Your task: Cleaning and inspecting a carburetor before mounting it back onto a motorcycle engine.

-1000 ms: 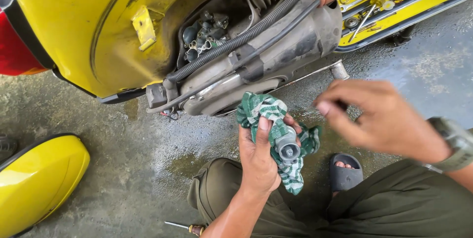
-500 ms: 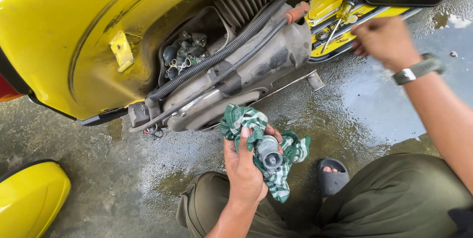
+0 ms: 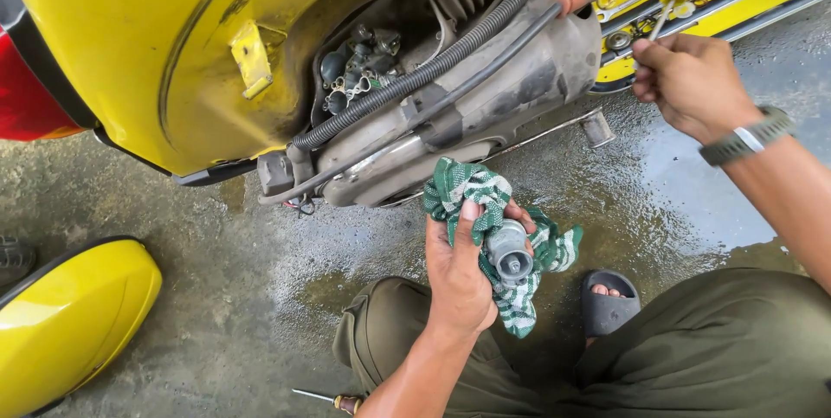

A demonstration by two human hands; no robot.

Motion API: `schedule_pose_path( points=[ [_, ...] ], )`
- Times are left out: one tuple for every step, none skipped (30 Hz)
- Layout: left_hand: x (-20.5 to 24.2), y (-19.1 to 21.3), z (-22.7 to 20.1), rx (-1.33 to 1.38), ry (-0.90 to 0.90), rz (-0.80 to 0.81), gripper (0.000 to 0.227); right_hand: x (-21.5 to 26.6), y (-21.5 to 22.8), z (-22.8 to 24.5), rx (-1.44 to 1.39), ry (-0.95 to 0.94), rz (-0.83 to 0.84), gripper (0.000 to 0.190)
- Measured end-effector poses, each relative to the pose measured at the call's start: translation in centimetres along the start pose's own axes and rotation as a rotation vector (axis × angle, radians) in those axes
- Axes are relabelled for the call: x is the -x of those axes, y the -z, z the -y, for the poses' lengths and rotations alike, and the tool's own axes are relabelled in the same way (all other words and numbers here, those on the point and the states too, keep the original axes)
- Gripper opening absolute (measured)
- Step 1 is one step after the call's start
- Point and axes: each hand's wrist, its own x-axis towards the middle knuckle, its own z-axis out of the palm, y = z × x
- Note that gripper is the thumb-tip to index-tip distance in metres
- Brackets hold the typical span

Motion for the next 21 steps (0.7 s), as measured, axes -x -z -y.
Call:
schedule_pose_path(
  points=[
    [0.0,0.2,0.0,0.020,0.011,-0.008,0.031,1.3,0.4,0.0,-0.077,0.051,0.053,0.014],
    [-0.1,0.4,-0.1,0.039,0.022,-0.017,0.031,2.6,0.8,0.0,-0.154,0.102,0.107,0.016],
    [-0.1,0.3,-0.1,0.038,0.025,-0.020,0.031,4.2,1.0,0.1,-0.155,0.097,0.107,0.016],
    [-0.1,0.2,-0.2,0.049,0.051,-0.062,0.030,5.8,1.2,0.2,-0.209,0.212,0.169,0.012],
    [-0.1,0.1,-0.2,0.061,0.076,-0.104,0.028,7.5,1.4,0.4,-0.262,0.325,0.233,0.009],
    [-0.1,0.0,-0.3,0.061,0.079,-0.109,0.028,9.4,1.4,0.4,-0.262,0.320,0.233,0.009],
    [-0.2,-0.2,-0.4,0.026,0.081,-0.104,0.029,11.3,1.4,0.4,-0.293,0.440,0.354,0.006],
    [-0.2,-0.4,-0.5,-0.010,0.083,-0.098,0.029,13.2,1.4,0.5,-0.323,0.559,0.476,0.014],
    [-0.2,-0.5,-0.5,-0.011,0.085,-0.099,0.029,14.7,1.0,1.4,-0.324,0.558,0.475,0.014],
    [-0.2,-0.6,-0.5,-0.041,0.110,-0.128,0.029,16.3,0.5,2.2,-0.130,0.634,0.488,0.015],
    [-0.1,-0.7,-0.6,-0.073,0.134,-0.160,0.029,17.9,0.0,3.1,0.062,0.706,0.501,0.018],
    [-0.1,-0.8,-0.5,-0.075,0.136,-0.163,0.029,18.6,-0.6,2.9,0.059,0.702,0.502,0.018],
    [-0.1,-0.8,-0.4,-0.052,0.156,-0.191,0.030,19.3,-1.2,2.6,0.014,0.722,0.512,0.017],
    [-0.1,-0.9,-0.2,-0.028,0.176,-0.219,0.032,20.1,-1.8,2.3,-0.032,0.742,0.521,0.018],
    [0.0,-0.9,-0.3,-0.029,0.182,-0.220,0.032,20.3,-2.1,2.0,-0.032,0.737,0.518,0.018],
    [0.1,-1.0,-0.5,-0.065,0.185,-0.224,0.032,20.4,-2.3,1.7,-0.054,0.788,0.487,0.017],
    [0.1,-1.1,-0.6,-0.101,0.186,-0.226,0.033,20.6,-2.6,1.5,-0.076,0.842,0.457,0.020],
    [0.2,-1.2,-0.5,-0.100,0.189,-0.226,0.033,20.5,-2.7,1.4,-0.074,0.840,0.455,0.020],
    [0.2,-1.4,-0.5,-0.096,0.194,-0.245,0.032,20.4,-2.8,1.3,-0.067,0.892,0.509,0.022],
    [0.2,-1.5,-0.5,-0.092,0.199,-0.264,0.031,20.2,-3.0,1.2,-0.060,0.943,0.563,0.027],
    [0.2,-1.6,-0.8,-0.092,0.200,-0.265,0.031,20.5,-2.9,1.3,-0.060,0.942,0.563,0.027]
  ],
)
